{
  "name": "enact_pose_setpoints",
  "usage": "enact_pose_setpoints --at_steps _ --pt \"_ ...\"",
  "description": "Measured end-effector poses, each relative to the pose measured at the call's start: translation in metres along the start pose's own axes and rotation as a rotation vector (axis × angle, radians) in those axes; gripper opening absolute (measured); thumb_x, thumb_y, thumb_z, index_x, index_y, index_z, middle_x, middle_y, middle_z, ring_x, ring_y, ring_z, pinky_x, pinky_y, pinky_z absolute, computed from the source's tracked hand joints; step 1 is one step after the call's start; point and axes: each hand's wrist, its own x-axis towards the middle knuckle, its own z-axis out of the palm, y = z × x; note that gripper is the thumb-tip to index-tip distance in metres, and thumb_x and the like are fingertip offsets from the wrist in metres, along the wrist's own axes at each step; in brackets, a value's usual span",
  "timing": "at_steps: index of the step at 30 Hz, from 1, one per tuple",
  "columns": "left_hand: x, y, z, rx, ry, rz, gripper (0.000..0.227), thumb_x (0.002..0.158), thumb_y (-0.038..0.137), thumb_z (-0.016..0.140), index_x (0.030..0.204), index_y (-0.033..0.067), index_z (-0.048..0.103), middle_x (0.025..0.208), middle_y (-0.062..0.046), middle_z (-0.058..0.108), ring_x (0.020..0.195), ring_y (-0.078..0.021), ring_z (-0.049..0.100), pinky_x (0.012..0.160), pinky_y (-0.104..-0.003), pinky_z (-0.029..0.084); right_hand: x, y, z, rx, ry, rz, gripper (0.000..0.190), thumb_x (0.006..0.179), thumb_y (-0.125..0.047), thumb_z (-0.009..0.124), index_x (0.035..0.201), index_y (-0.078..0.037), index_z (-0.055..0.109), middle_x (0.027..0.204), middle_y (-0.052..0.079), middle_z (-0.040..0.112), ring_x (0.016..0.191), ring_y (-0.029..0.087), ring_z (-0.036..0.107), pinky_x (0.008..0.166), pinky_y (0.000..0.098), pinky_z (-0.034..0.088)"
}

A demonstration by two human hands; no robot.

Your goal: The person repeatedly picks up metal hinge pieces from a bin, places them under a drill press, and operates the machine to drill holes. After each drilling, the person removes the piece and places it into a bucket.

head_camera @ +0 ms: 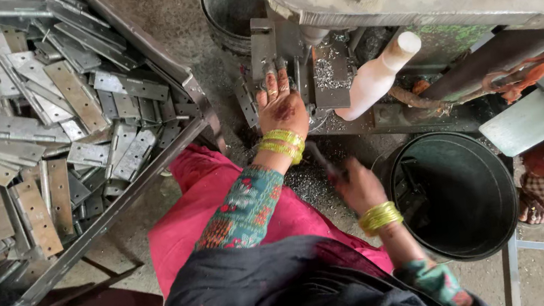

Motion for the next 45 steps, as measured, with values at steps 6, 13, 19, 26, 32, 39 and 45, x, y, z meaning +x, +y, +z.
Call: enact_pose_setpoints --at_steps 6,13,19,26,32,39,45 --pt "-0.022 -0.016 0.000 0.012 0.091 0.047 0.035 0.091 0.018 0.055 0.118 0.0042 0.073 0.162 -0.013 0.037 0.151 -0.0337 0.030 0.113 -0.051 0.032 -0.021 0.020 0.058 0.063 -0.116 0.105 0.040 0.087 -0.041 0.073 0.094 -0.003 0.064 0.089 0.027 0.069 0.088 0.049 0.066 0.073 0.0557 0.050" --pt "0.005 -0.015 0.045 0.109 0.434 0.032 0.044 0.095 0.013 0.047 0.132 0.0022 0.070 0.166 -0.010 0.034 0.155 -0.0240 0.030 0.111 -0.043 0.033 0.006 0.011 -0.003 -0.116 -0.200 0.087 0.034 0.091 -0.039 0.068 0.101 -0.008 0.062 0.087 0.025 0.071 0.086 0.045 0.071 0.073 0.0531 0.054" --pt "0.014 -0.014 0.065 0.200 0.214 -0.001 0.049 0.094 0.014 0.040 0.135 -0.0003 0.063 0.164 -0.010 0.033 0.151 -0.0258 0.031 0.110 -0.042 0.032 -0.024 0.012 0.044 0.018 -0.002 -0.021 0.039 0.088 -0.042 0.072 0.093 -0.004 0.061 0.080 0.024 0.068 0.081 0.048 0.065 0.068 0.0554 0.050" --pt "0.031 -0.013 0.050 0.132 0.047 -0.024 0.032 0.100 0.017 0.041 0.105 0.0117 0.072 0.169 -0.011 0.031 0.156 -0.0283 0.029 0.115 -0.042 0.030 0.009 0.044 0.023 -0.153 -0.070 -0.079 0.044 0.088 -0.047 0.073 0.092 -0.005 0.061 0.081 0.022 0.069 0.083 0.046 0.068 0.070 0.0561 0.050" --pt "0.039 -0.006 0.044 0.060 0.200 -0.014 0.034 0.093 0.016 0.048 0.117 0.0082 0.072 0.162 -0.014 0.037 0.151 -0.0303 0.033 0.110 -0.043 0.034 -0.011 0.035 0.061 -0.008 -0.019 0.024 0.041 0.090 -0.043 0.073 0.096 -0.004 0.061 0.084 0.024 0.069 0.085 0.049 0.065 0.071 0.0563 0.050" --pt "0.045 -0.018 0.053 0.243 0.070 -0.059 0.035 0.097 0.012 0.041 0.117 0.0049 0.069 0.168 -0.012 0.033 0.155 -0.0245 0.030 0.105 -0.036 0.035 0.002 0.032 0.016 -0.070 -0.108 -0.042 0.033 0.088 -0.036 0.069 0.105 -0.008 0.062 0.087 0.023 0.071 0.087 0.047 0.068 0.072 0.0554 0.052" --pt "0.095 -0.023 0.079 0.359 0.286 -0.052 0.053 0.095 0.014 0.038 0.142 -0.0011 0.058 0.159 -0.015 0.041 0.149 -0.0271 0.037 0.109 -0.039 0.035 -0.013 0.023 0.045 0.012 -0.087 0.063 0.038 0.086 -0.038 0.072 0.107 -0.007 0.063 0.091 0.025 0.070 0.090 0.048 0.067 0.073 0.0565 0.051"
